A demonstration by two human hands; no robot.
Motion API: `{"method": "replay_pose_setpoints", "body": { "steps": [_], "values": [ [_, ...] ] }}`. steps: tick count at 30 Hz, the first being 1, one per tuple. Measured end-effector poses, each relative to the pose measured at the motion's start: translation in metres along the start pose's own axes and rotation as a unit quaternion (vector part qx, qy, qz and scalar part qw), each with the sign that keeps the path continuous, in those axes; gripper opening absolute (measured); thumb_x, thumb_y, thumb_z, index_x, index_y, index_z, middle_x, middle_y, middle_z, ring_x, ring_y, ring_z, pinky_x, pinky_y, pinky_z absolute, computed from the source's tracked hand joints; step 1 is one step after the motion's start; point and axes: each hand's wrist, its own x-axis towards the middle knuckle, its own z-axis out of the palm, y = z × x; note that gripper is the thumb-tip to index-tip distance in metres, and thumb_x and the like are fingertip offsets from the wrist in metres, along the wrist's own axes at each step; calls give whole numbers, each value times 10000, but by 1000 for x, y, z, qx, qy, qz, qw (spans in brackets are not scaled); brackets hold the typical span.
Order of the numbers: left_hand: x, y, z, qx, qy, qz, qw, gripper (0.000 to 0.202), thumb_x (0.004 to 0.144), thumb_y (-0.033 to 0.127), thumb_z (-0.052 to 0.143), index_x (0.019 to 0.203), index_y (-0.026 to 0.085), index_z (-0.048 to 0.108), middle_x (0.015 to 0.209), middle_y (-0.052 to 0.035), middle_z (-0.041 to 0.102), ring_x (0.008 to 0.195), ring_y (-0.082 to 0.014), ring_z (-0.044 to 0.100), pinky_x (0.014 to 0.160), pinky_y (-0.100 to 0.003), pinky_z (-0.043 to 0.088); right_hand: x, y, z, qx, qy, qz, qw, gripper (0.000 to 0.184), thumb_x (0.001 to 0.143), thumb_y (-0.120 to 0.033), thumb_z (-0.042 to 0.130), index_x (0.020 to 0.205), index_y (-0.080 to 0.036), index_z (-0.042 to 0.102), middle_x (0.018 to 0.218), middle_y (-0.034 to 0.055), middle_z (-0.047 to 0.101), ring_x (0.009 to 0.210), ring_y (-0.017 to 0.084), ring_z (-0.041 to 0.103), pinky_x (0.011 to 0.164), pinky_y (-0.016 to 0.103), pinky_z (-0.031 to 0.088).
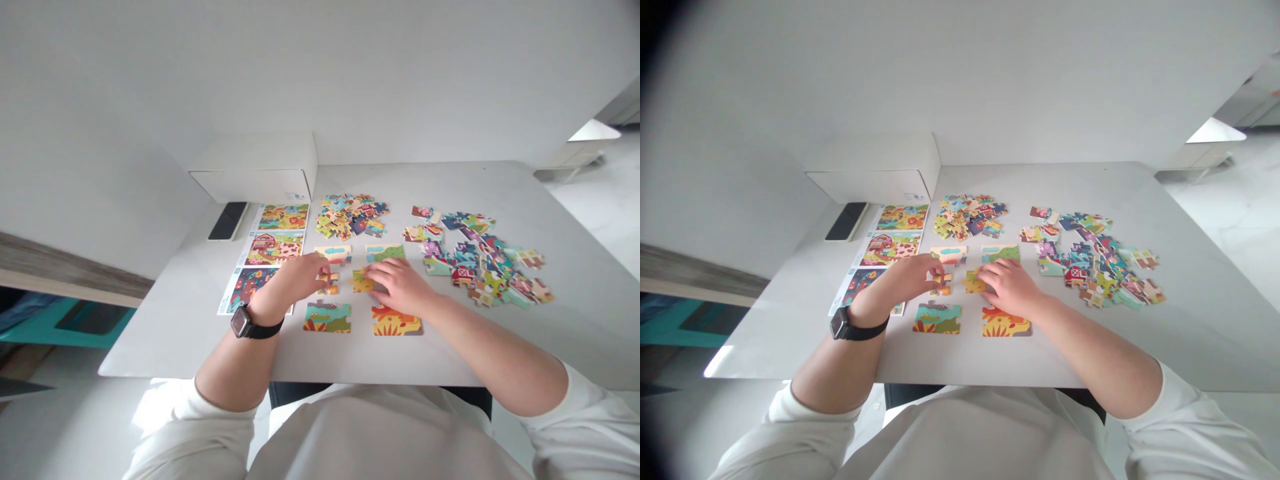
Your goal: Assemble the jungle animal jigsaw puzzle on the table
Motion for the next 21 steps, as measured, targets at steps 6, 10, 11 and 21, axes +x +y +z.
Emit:
{"method": "replay_pose_setpoints", "body": {
  "steps": [6,10,11,21],
  "values": [
    [0,-12,-7,-17,38,-23,999,272,971,182,544,1097,257,773,1182,-59,800,1065,-255,740,886,-339,537,-1,1,0,1,7,2,1000,332,960,-266,795,1288,-215,791,1336,136,780,1187,348,678,1044,551,528],
    [-3,-22,-14,-10,59,-62,996,268,957,182,557,1088,253,780,1175,-66,809,1067,-268,741,890,-351,539,-2,2,0,1,6,3,1000,328,963,-269,793,1288,-221,791,1342,130,783,1193,350,682,1042,548,529],
    [-4,-24,-15,-8,58,-70,996,254,952,195,576,1089,256,781,1168,-65,811,1052,-269,744,879,-353,540,-2,2,0,2,6,3,1000,330,963,-266,792,1291,-229,790,1345,128,782,1195,349,682,1041,546,529],
    [-8,-24,-17,-10,-48,-95,994,340,832,408,837,1129,268,746,1078,-30,809,912,-244,751,730,-322,489,-2,2,-1,3,-1,5,1000,323,974,-268,774,1295,-232,785,1352,124,782,1198,350,687,1035,545,524]
  ]
}}
